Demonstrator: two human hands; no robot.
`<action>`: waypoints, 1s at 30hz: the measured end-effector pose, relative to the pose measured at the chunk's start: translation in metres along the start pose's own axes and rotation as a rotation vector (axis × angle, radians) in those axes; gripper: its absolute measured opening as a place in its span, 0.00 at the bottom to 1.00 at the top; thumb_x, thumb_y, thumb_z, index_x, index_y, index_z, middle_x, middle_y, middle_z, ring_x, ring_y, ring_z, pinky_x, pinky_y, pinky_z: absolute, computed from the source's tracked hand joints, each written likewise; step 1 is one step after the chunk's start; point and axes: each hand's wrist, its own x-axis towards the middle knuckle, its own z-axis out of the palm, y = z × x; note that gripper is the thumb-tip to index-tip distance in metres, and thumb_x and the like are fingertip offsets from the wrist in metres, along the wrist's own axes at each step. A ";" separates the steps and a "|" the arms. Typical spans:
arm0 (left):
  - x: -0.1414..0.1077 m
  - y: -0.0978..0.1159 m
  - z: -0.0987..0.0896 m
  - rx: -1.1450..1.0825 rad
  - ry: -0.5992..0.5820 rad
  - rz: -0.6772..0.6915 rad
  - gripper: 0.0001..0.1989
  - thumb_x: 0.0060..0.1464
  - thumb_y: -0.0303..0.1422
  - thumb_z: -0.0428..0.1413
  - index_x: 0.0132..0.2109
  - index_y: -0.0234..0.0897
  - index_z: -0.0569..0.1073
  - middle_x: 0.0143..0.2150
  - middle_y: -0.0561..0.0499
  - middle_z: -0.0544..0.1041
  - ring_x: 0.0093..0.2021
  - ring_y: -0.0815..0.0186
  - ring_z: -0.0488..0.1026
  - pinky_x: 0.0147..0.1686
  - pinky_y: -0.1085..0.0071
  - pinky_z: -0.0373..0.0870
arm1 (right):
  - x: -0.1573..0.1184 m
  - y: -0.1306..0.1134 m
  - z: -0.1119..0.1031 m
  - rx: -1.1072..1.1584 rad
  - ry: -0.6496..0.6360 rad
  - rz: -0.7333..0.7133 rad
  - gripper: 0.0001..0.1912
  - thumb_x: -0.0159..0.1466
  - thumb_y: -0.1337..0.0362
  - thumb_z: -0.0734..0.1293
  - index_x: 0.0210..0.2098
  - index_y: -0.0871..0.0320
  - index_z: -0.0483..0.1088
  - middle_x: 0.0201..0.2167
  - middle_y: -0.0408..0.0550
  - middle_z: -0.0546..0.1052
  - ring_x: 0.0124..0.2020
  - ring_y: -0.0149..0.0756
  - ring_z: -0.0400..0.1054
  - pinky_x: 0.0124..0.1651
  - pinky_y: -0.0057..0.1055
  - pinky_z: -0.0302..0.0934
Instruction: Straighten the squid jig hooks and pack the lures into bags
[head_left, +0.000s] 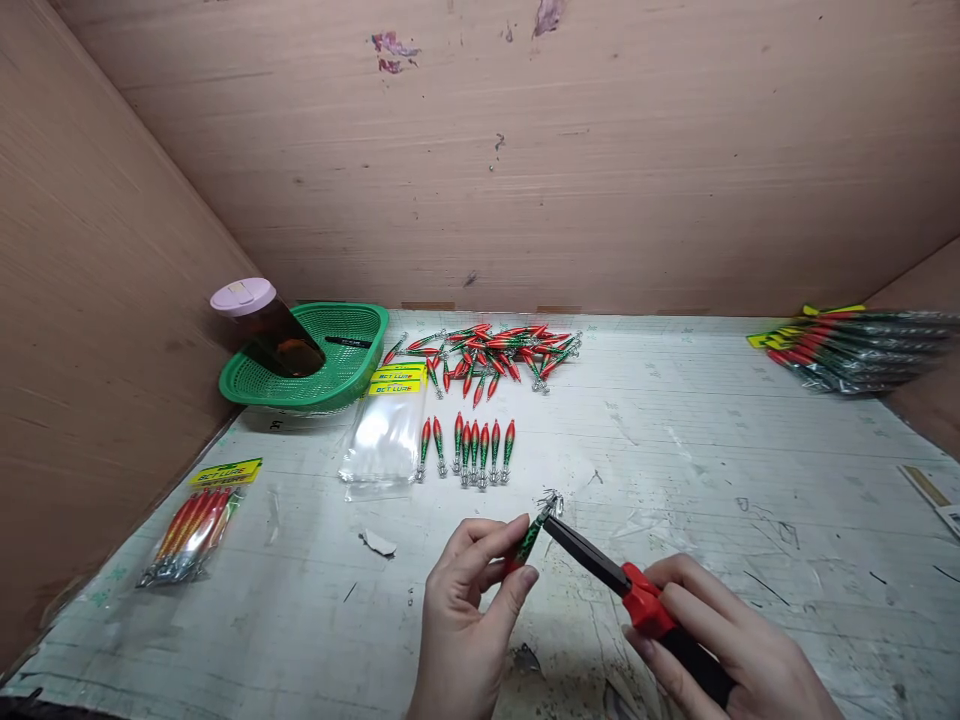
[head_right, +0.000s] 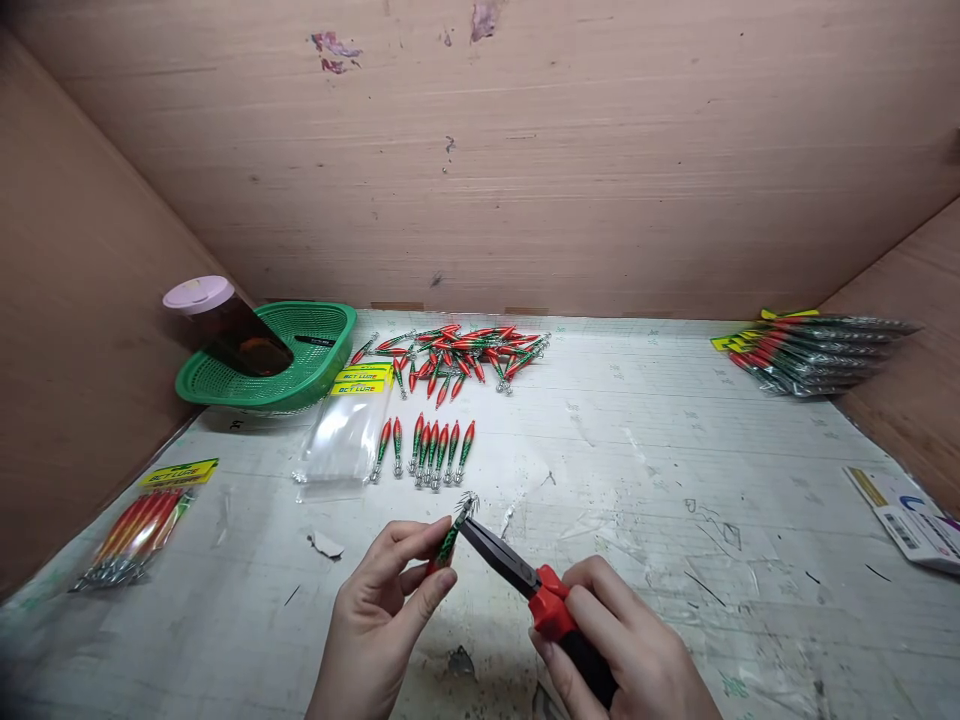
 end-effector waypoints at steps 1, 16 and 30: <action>0.001 0.000 0.000 0.011 0.006 0.006 0.14 0.49 0.28 0.62 0.44 0.48 0.82 0.39 0.49 0.72 0.42 0.63 0.72 0.45 0.71 0.74 | 0.001 0.000 0.000 0.009 -0.001 0.001 0.07 0.66 0.67 0.60 0.30 0.54 0.62 0.28 0.45 0.70 0.25 0.29 0.70 0.27 0.20 0.66; 0.064 0.004 -0.021 0.617 -0.158 0.469 0.17 0.61 0.24 0.48 0.52 0.38 0.74 0.44 0.45 0.74 0.45 0.62 0.73 0.48 0.62 0.73 | -0.019 0.057 0.009 -0.216 -0.071 0.045 0.09 0.67 0.63 0.59 0.32 0.55 0.67 0.30 0.46 0.71 0.28 0.33 0.69 0.29 0.26 0.66; 0.199 -0.019 0.012 1.100 -0.886 0.812 0.08 0.52 0.19 0.57 0.31 0.36 0.76 0.34 0.54 0.79 0.37 0.67 0.75 0.54 0.58 0.66 | -0.055 0.152 0.035 -0.658 0.226 -0.104 0.14 0.68 0.52 0.59 0.35 0.56 0.66 0.41 0.54 0.69 0.44 0.46 0.66 0.48 0.43 0.62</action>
